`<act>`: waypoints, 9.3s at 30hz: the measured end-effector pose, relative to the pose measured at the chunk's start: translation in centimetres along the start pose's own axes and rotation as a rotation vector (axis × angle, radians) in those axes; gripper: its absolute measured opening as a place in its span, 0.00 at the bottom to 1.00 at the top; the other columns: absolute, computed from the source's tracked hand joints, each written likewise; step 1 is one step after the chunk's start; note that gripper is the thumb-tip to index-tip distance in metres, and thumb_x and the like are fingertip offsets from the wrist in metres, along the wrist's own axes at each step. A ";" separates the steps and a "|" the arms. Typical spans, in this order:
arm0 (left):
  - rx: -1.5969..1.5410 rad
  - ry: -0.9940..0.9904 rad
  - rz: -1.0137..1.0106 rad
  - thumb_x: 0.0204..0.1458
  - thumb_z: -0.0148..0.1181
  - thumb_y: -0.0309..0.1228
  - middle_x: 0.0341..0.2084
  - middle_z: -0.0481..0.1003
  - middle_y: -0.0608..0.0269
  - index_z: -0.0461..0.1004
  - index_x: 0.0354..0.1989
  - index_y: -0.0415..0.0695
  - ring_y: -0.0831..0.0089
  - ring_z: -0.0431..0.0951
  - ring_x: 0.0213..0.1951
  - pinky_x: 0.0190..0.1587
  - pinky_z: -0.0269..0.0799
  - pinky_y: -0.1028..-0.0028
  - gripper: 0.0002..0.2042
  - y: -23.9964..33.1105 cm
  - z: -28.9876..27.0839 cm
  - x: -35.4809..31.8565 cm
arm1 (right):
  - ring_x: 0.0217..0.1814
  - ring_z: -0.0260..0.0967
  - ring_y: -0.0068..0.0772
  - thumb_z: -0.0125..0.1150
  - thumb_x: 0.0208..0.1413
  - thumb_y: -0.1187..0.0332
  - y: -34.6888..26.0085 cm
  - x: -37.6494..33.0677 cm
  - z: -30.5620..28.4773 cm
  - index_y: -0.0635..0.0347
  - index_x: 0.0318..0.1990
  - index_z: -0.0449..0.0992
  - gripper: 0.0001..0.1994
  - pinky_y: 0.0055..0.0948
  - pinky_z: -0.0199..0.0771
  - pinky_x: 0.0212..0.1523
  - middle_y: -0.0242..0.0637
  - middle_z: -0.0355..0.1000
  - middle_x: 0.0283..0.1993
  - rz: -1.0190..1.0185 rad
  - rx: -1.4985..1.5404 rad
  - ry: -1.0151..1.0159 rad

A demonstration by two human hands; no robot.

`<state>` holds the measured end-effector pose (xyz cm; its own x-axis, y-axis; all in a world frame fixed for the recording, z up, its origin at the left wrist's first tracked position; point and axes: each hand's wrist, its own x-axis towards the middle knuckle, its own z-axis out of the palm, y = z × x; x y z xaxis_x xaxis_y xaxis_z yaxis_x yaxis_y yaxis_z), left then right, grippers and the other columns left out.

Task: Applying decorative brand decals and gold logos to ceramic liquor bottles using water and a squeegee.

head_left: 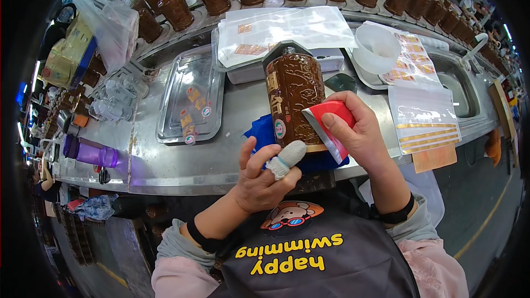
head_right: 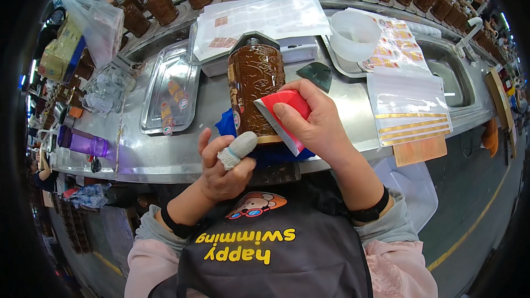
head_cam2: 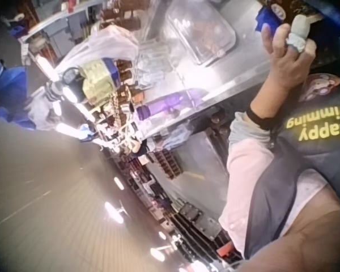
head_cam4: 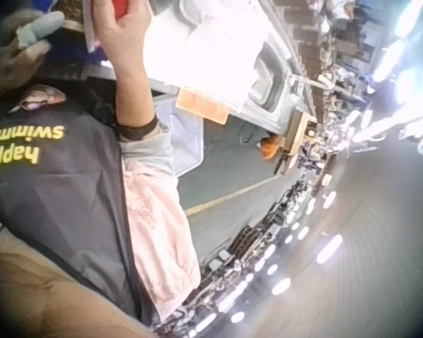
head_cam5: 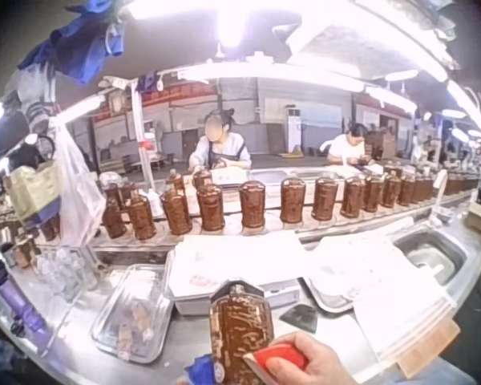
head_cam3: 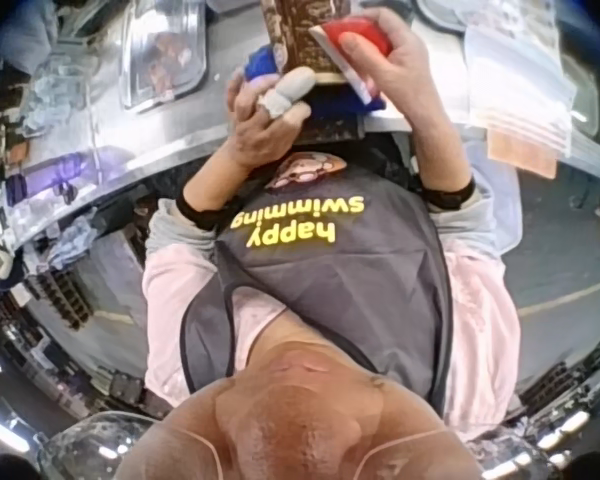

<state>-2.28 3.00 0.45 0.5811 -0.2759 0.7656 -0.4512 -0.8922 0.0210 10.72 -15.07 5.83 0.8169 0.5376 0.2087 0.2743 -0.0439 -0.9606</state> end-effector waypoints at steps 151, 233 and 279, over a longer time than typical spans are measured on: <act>-0.213 0.072 -0.228 0.49 0.56 0.21 0.45 0.79 0.57 0.72 0.52 0.47 0.58 0.72 0.57 0.68 0.44 0.51 0.19 0.7 -0.1 -0.5 | 0.42 0.67 0.17 0.60 0.59 0.70 0.8 -0.6 0.0 0.63 0.47 0.70 0.11 0.20 0.70 0.43 0.32 0.72 0.41 0.111 0.268 0.050; -0.276 0.044 -0.389 0.50 0.59 0.27 0.52 0.72 0.44 0.64 0.60 0.34 0.45 0.69 0.57 0.66 0.47 0.50 0.26 0.6 -0.8 -0.4 | 0.65 0.60 0.40 0.60 0.59 0.65 2.1 -2.3 -0.6 0.67 0.64 0.61 0.28 0.32 0.61 0.63 0.49 0.60 0.64 -0.213 -0.086 -0.105; -0.132 -0.077 -0.479 0.48 0.63 0.48 0.40 0.73 0.47 0.62 0.60 0.30 0.50 0.66 0.54 0.63 0.44 0.45 0.38 -1.3 0.9 1.1 | 0.33 0.65 0.37 0.70 0.34 0.75 -3.7 -2.9 -0.3 0.58 0.35 0.79 0.15 0.34 0.64 0.34 0.35 0.68 0.33 -0.662 -0.389 -0.369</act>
<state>-0.42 3.53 0.72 0.7899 0.1238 0.6007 -0.2004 -0.8735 0.4436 7.52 -16.71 8.82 0.2272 0.7914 0.5674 0.8470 0.1269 -0.5162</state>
